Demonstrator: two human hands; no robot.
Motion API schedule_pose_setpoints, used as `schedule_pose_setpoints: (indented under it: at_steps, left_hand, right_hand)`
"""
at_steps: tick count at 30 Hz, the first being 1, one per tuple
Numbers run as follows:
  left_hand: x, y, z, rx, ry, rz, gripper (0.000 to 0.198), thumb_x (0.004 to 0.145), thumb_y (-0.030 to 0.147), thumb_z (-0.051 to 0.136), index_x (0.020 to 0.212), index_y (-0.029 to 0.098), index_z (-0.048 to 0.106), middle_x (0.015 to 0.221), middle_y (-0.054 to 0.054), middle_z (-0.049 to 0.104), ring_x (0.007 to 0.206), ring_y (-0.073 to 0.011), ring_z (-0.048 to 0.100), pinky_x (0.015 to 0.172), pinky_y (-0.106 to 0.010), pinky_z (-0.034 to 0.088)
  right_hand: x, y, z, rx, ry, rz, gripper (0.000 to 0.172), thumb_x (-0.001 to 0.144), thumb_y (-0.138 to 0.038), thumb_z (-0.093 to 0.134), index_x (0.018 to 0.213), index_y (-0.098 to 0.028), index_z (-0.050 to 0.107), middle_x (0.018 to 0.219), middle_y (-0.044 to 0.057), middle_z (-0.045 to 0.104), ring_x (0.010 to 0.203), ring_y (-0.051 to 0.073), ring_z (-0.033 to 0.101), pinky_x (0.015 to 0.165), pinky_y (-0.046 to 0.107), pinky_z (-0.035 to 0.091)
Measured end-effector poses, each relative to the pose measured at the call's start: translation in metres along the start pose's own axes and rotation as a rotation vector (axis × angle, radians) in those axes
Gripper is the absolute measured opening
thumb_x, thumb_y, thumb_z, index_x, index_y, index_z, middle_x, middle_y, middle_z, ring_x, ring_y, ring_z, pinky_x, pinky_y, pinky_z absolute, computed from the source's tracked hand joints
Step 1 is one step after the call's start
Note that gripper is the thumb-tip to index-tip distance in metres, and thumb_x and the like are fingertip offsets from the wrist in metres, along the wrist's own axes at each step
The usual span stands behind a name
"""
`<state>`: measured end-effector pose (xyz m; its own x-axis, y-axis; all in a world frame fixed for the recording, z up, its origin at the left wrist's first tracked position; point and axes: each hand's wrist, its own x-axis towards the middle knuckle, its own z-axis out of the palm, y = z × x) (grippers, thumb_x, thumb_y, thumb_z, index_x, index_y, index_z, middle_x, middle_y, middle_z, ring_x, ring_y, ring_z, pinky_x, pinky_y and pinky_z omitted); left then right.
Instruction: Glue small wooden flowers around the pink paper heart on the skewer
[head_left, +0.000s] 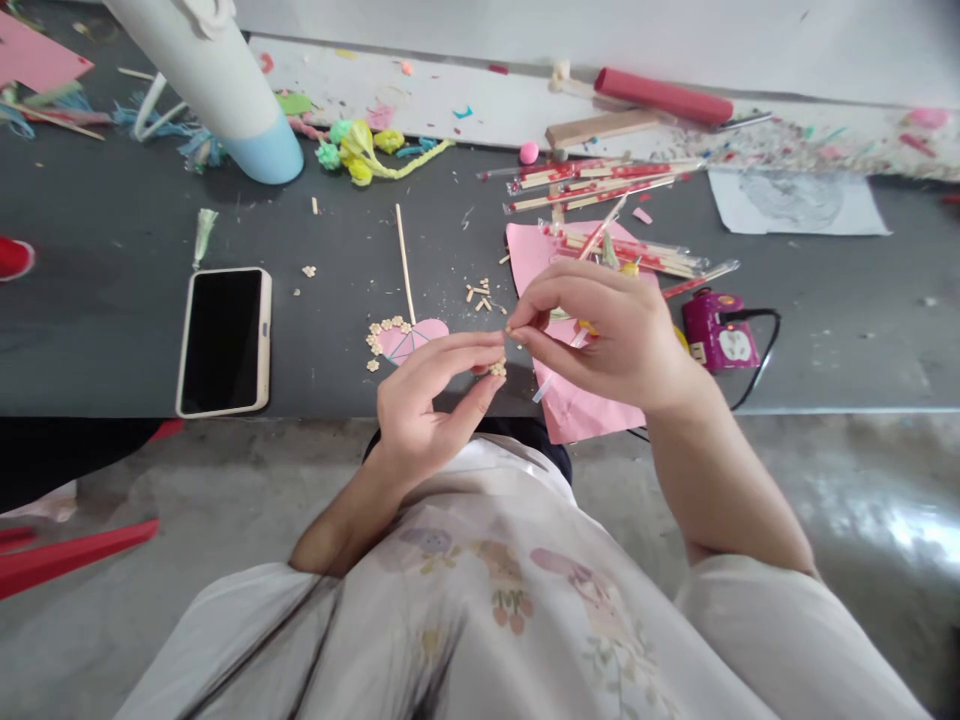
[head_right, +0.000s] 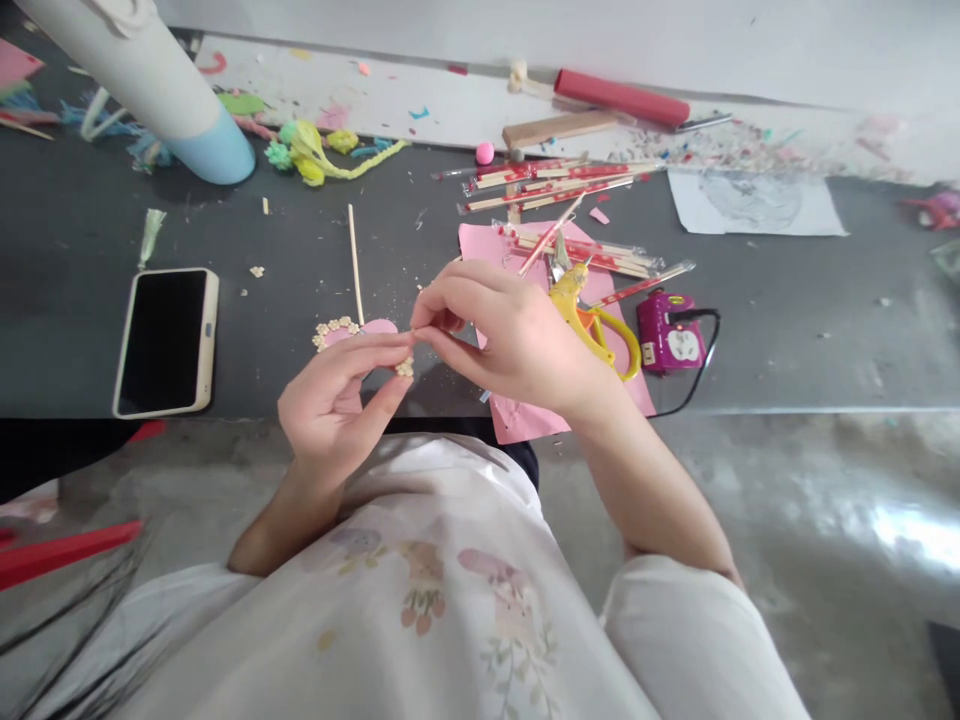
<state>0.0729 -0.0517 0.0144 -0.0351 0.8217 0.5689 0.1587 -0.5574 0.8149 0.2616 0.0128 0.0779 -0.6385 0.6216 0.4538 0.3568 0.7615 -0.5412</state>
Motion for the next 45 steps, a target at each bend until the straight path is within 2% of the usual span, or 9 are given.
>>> schedule_pose_setpoints:
  at_steps: [7,20,23,29,32,36,45]
  left_hand:
    - [-0.003,-0.004,0.0,-0.023,0.076,-0.089,0.03,0.081,0.013,0.076,0.108,0.026,0.074,0.098,0.001,0.076,0.085,-0.0106,0.071,0.079,-0.024,0.06]
    - [-0.002,0.001,0.002,-0.121,0.073,-0.253,0.027,0.079,0.016,0.079,0.104,0.027,0.077,0.095,0.002,0.078,0.077,-0.0088,0.072,0.074,-0.02,0.062]
    - [-0.002,0.003,0.002,-0.129,0.067,-0.288,0.025,0.08,0.018,0.079,0.103,0.027,0.078,0.095,0.001,0.078,0.077,-0.0099,0.073,0.074,-0.022,0.063]
    - [-0.002,0.002,0.002,-0.142,0.06,-0.266,0.025,0.079,0.021,0.079,0.103,0.029,0.078,0.093,0.001,0.078,0.076,-0.0104,0.073,0.073,-0.023,0.063]
    - [-0.002,0.002,0.002,-0.143,0.071,-0.252,0.028,0.078,0.017,0.08,0.104,0.03,0.078,0.093,0.002,0.078,0.076,-0.0102,0.073,0.073,-0.022,0.063]
    - [-0.001,0.002,0.002,-0.159,0.085,-0.226,0.031,0.078,0.014,0.079,0.104,0.03,0.077,0.094,0.002,0.078,0.076,-0.009,0.072,0.073,-0.021,0.062]
    - [-0.002,0.0,0.003,-0.033,0.11,-0.11,0.029,0.079,0.016,0.079,0.105,0.028,0.076,0.095,0.003,0.078,0.078,-0.0097,0.071,0.074,-0.023,0.06]
  right_hand:
    - [-0.006,-0.015,0.004,-0.179,-0.01,-0.072,0.01,0.095,-0.014,0.054,0.093,-0.021,0.06,0.086,0.004,0.066,0.08,0.017,0.063,0.068,0.03,0.053]
    - [-0.015,-0.017,0.016,-0.296,0.059,-0.073,0.011,0.092,-0.012,0.058,0.093,-0.021,0.062,0.087,0.004,0.07,0.082,0.018,0.066,0.07,0.031,0.056]
    - [-0.016,-0.016,0.016,-0.247,0.096,-0.074,0.014,0.09,-0.008,0.06,0.092,-0.022,0.061,0.085,0.002,0.07,0.08,0.017,0.067,0.068,0.03,0.056]
    - [-0.017,-0.016,0.018,-0.118,0.207,-0.024,0.022,0.084,-0.005,0.066,0.09,-0.024,0.056,0.08,0.0,0.07,0.07,0.014,0.065,0.061,0.03,0.057]
    - [-0.021,-0.017,0.022,-0.001,0.233,0.026,0.026,0.084,-0.005,0.065,0.091,-0.028,0.054,0.085,0.0,0.071,0.073,0.016,0.068,0.063,0.032,0.059]
    - [-0.027,-0.014,0.029,0.174,0.278,0.043,0.031,0.081,-0.005,0.066,0.095,-0.027,0.051,0.09,-0.001,0.072,0.079,0.016,0.071,0.069,0.035,0.06]
    - [-0.034,-0.011,0.044,0.311,0.376,0.111,0.03,0.08,-0.007,0.069,0.089,-0.027,0.049,0.092,-0.001,0.076,0.079,0.017,0.073,0.066,0.034,0.06]
